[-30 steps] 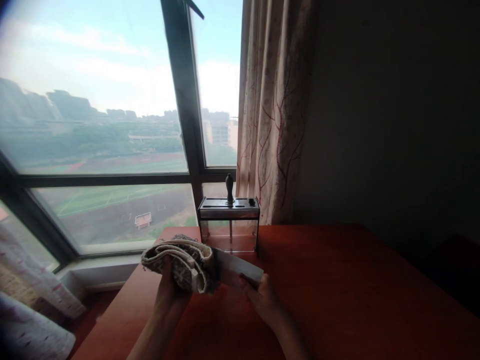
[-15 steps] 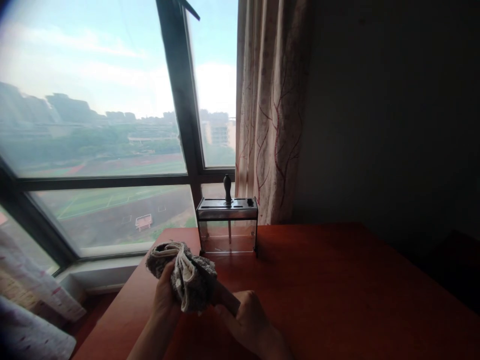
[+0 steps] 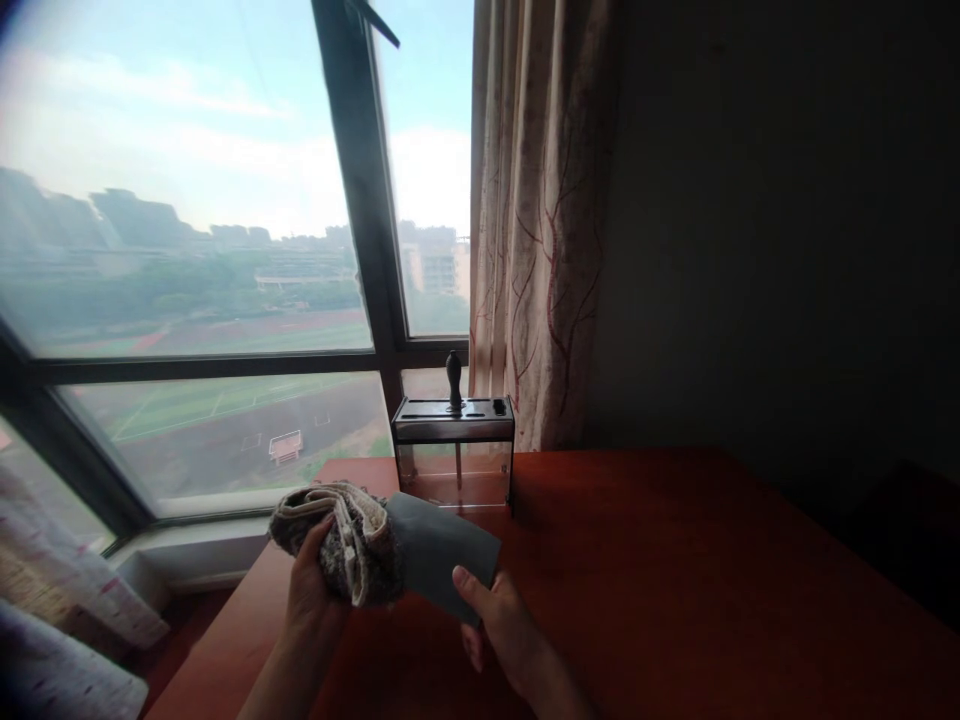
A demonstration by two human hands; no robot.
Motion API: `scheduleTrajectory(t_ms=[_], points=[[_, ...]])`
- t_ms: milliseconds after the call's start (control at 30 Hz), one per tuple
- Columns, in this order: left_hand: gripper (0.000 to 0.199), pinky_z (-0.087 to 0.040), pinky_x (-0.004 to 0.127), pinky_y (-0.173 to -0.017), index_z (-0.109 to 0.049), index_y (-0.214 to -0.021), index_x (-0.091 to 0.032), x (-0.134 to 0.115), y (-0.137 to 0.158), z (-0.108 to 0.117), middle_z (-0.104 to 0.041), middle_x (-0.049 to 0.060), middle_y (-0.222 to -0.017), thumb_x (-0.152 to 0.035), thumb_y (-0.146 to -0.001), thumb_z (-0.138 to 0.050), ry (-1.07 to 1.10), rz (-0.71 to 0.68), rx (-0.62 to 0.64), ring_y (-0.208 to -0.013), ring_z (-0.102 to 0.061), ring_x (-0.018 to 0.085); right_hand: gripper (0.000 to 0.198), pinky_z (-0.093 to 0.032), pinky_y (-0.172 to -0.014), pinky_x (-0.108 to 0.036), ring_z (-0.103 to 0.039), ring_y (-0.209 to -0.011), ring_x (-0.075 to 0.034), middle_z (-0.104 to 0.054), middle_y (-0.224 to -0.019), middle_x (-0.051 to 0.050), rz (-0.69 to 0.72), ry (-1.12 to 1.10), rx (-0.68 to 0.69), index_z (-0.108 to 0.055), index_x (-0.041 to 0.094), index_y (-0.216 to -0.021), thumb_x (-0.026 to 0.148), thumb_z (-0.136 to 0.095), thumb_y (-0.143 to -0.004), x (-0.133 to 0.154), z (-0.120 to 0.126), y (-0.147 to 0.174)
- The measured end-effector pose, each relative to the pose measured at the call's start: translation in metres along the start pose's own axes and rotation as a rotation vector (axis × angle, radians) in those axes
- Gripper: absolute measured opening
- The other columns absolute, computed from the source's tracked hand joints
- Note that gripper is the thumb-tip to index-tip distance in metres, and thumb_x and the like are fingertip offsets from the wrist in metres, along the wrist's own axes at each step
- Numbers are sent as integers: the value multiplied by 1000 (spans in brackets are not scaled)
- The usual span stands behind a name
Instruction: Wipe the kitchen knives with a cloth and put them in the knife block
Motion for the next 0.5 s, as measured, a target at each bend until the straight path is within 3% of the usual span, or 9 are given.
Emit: scheduleTrajectory(t_ms=[267, 500], points=[[28, -59, 30, -77, -68, -103, -16, -10, -5, 1, -75, 2, -75, -9, -81, -53, 11, -44, 7, -72, -72, 18, 50, -24, -33, -19, -35, -29, -7, -41, -35, 7, 109, 233, 20, -55, 17, -63, 64, -51, -81, 15, -1, 1], [24, -59, 29, -74, -67, -102, -14, -20, -13, 15, -74, 2, -73, -10, -81, -57, -43, -96, -89, -70, -71, 18, 43, -38, -48, -23, -56, -49, -14, -60, -53, -1, 270, 490, -63, -64, 15, -67, 56, -59, -81, 32, 13, 8]])
Point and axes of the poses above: each hand's wrist, its own y-axis away from the middle knuckle, its own z-axis out of the back of the hand, x = y × z, the point moved 10 cm from there along -y, towards the middle knuckle
